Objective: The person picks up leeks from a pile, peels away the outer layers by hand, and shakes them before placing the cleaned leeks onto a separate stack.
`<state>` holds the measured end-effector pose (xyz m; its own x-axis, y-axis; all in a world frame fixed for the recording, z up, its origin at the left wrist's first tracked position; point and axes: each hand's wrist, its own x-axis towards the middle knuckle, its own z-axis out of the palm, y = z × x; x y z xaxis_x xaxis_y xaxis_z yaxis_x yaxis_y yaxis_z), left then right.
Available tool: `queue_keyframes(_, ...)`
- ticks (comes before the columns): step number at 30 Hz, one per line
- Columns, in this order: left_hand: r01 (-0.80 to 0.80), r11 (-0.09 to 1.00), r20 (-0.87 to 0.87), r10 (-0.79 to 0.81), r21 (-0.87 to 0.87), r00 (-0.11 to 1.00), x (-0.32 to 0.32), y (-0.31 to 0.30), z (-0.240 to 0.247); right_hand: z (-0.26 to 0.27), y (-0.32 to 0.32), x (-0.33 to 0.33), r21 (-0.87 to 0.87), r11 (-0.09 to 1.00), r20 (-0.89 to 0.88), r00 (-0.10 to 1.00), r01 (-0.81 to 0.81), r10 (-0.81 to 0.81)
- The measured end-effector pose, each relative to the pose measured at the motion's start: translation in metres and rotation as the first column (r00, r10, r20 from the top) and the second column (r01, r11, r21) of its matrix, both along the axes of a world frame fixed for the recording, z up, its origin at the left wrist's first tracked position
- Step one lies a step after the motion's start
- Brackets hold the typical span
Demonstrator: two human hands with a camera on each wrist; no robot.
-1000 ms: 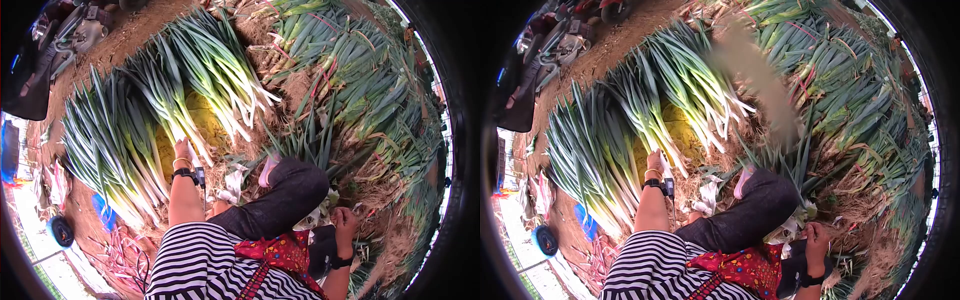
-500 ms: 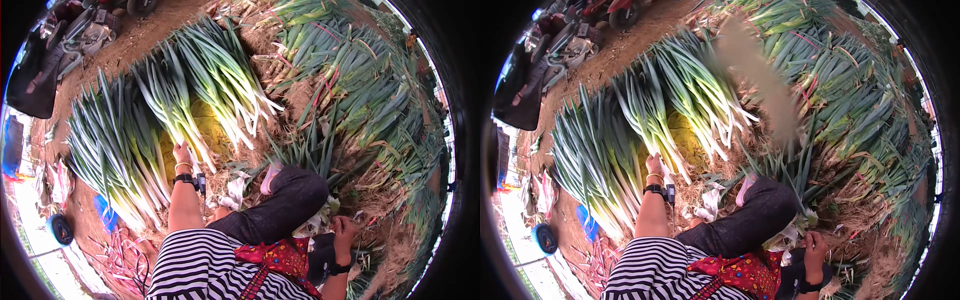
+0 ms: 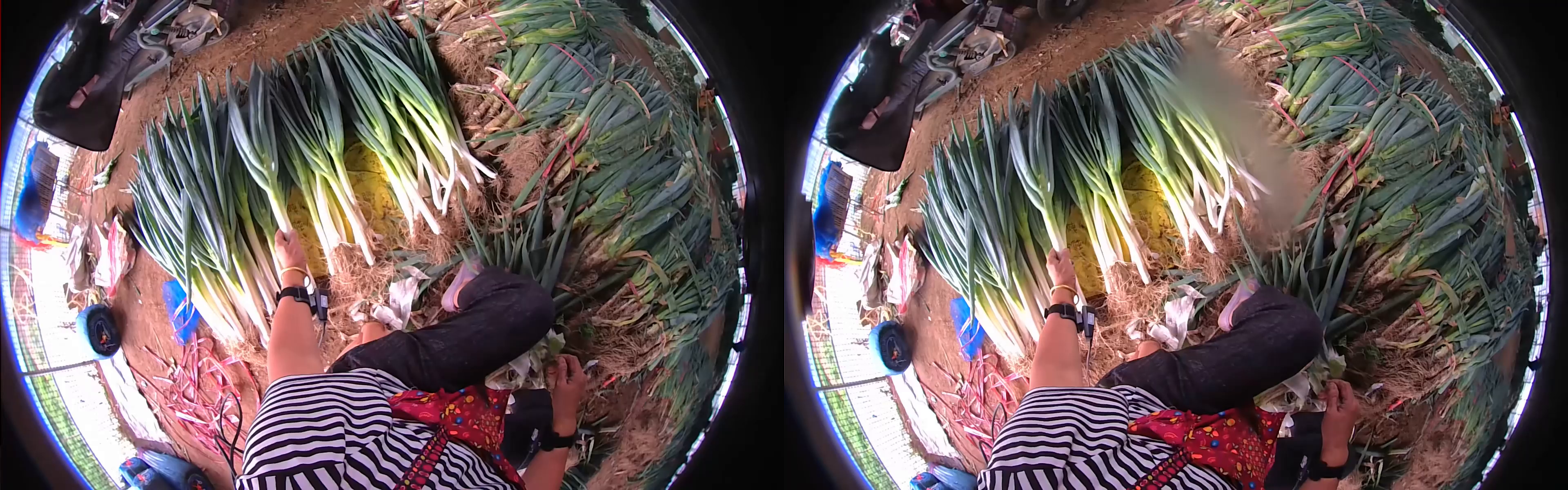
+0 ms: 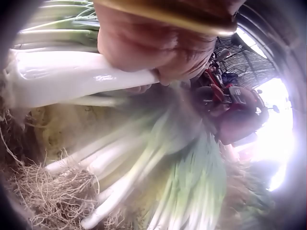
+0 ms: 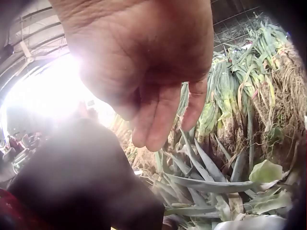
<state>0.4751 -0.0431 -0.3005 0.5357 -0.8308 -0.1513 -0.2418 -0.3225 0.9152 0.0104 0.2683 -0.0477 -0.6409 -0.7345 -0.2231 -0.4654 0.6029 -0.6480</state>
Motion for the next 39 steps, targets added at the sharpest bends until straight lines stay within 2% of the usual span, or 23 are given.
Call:
queue_keyframes(3, -0.06, 0.998, 0.078, 0.058, 0.021, 0.995, 0.024, 0.007, -0.019, -0.001, 0.001, 0.0, 0.006, 1.0, -0.011, 1.0, -0.015, 0.015)
queue_keyframes(5, -0.099, 0.995, 0.192, 0.096, 0.009, 0.977, 0.029, 0.015, -0.004, -0.002, 0.001, 0.0, 0.011, 1.0, -0.053, 0.998, -0.024, 0.025)
queue_keyframes(6, -0.119, 0.993, 0.101, 0.117, 0.009, 0.988, 0.034, 0.017, 0.001, -0.002, -0.001, 0.001, 0.012, 0.999, -0.051, 0.998, -0.031, 0.032)
queue_keyframes(9, -0.198, 0.978, 0.116, 0.205, -0.065, 0.972, 0.056, 0.022, -0.001, 0.0, -0.006, 0.001, 0.018, 0.999, -0.024, 0.999, -0.033, 0.033)
queue_keyframes(10, -0.241, 0.962, 0.037, 0.247, -0.127, 0.968, 0.051, 0.026, 0.021, -0.003, -0.006, -0.003, 0.033, 0.999, -0.013, 1.0, -0.027, 0.028)
queue_keyframes(13, -0.216, 0.912, 0.361, 0.343, -0.347, 0.867, 0.083, 0.029, 0.016, -0.006, -0.01, -0.005, 0.042, 0.999, 0.008, 1.0, -0.017, 0.017)
queue_keyframes(14, -0.258, 0.944, 0.255, 0.306, -0.204, 0.918, 0.084, 0.035, 0.041, -0.006, -0.012, -0.005, 0.04, 0.999, 0.018, 1.0, -0.005, 0.004)
queue_keyframes(15, -0.247, 0.918, 0.156, 0.305, -0.311, 0.939, 0.116, 0.034, 0.008, -0.007, -0.014, -0.005, 0.039, 0.999, 0.019, 1.0, -0.011, 0.01)
queue_keyframes(17, -0.273, 0.928, 0.165, 0.32, -0.253, 0.933, 0.118, 0.04, 0.049, -0.009, -0.016, -0.004, 0.022, 0.999, -0.026, 0.998, -0.048, 0.049)
queue_keyframes(19, -0.281, 0.923, 0.111, 0.318, -0.263, 0.942, 0.156, 0.043, 0.031, -0.009, -0.017, -0.002, 0.032, 0.998, -0.038, 0.998, -0.055, 0.056)
queue_keyframes(21, -0.313, 0.938, 0.134, 0.332, -0.146, 0.934, 0.161, 0.051, 0.055, -0.009, -0.017, -0.003, 0.039, 0.997, -0.052, 0.997, -0.061, 0.063)
queue_keyframes(22, -0.331, 0.928, 0.068, 0.346, -0.17, 0.936, 0.188, 0.053, 0.029, -0.011, -0.015, -0.004, 0.058, 0.996, -0.052, 0.997, -0.062, 0.065)
queue_keyframes(23, -0.251, 0.962, 0.434, 0.273, -0.109, 0.859, 0.237, 0.062, -0.022, -0.012, -0.013, -0.005, 0.076, 0.995, -0.051, 0.996, -0.063, 0.067)
queue_keyframes(24, -0.22, 0.957, 0.507, 0.097, 0.189, 0.857, 0.239, 0.069, -0.015, -0.013, -0.013, -0.004, 0.073, 0.995, -0.05, 0.996, -0.065, 0.069)
queue_keyframes(25, -0.196, 0.859, 0.521, -0.094, 0.473, 0.848, 0.24, 0.075, -0.011, -0.013, -0.012, -0.003, 0.069, 0.996, -0.04, 0.997, -0.063, 0.066)
queue_keyframes(27, -0.094, 0.838, 0.326, -0.104, 0.538, 0.94, 0.226, 0.084, -0.013, -0.015, -0.007, -0.005, 0.069, 0.996, -0.031, 0.998, -0.06, 0.062)
queue_keyframes(29, 0.035, 0.797, 0.26, -0.237, 0.602, 0.936, 0.222, 0.086, -0.042, -0.02, -0.001, -0.008, 0.047, 0.998, 0.014, 0.999, -0.052, 0.051)
queue_keyframes(30, 0.057, 0.787, 0.315, -0.311, 0.615, 0.896, 0.212, 0.09, -0.048, -0.018, 0.001, -0.008, 0.051, 0.997, 0.011, 0.999, -0.05, 0.049)
queue_keyframes(31, 0.09, 0.712, 0.303, -0.406, 0.696, 0.862, 0.203, 0.084, -0.053, -0.013, -0.001, -0.004, 0.045, 0.998, 0.008, 0.999, -0.048, 0.047)
queue_keyframes(33, 0.115, 0.794, 0.269, -0.333, 0.597, 0.904, 0.16, 0.086, -0.033, -0.01, 0.001, -0.004, 0.043, 0.998, 0.004, 0.999, -0.048, 0.048)
queue_keyframes(35, 0.161, 0.843, 0.158, -0.277, 0.513, 0.948, 0.171, 0.085, -0.112, -0.01, 0.007, -0.009, 0.003, 0.999, 0.005, 0.999, -0.032, 0.032)
queue_keyframes(37, 0.221, 0.76, 0.186, -0.409, 0.611, 0.893, 0.106, 0.062, -0.047, 0.0, 0.007, -0.005, 0.013, 1.0, -0.041, 0.999, -0.023, 0.024)
queue_keyframes(39, 0.351, 0.788, 0.137, -0.475, 0.506, 0.869, 0.057, 0.038, -0.03, 0.007, 0.007, -0.006, 0.017, 1.0, -0.094, 0.996, 0.002, -0.001)
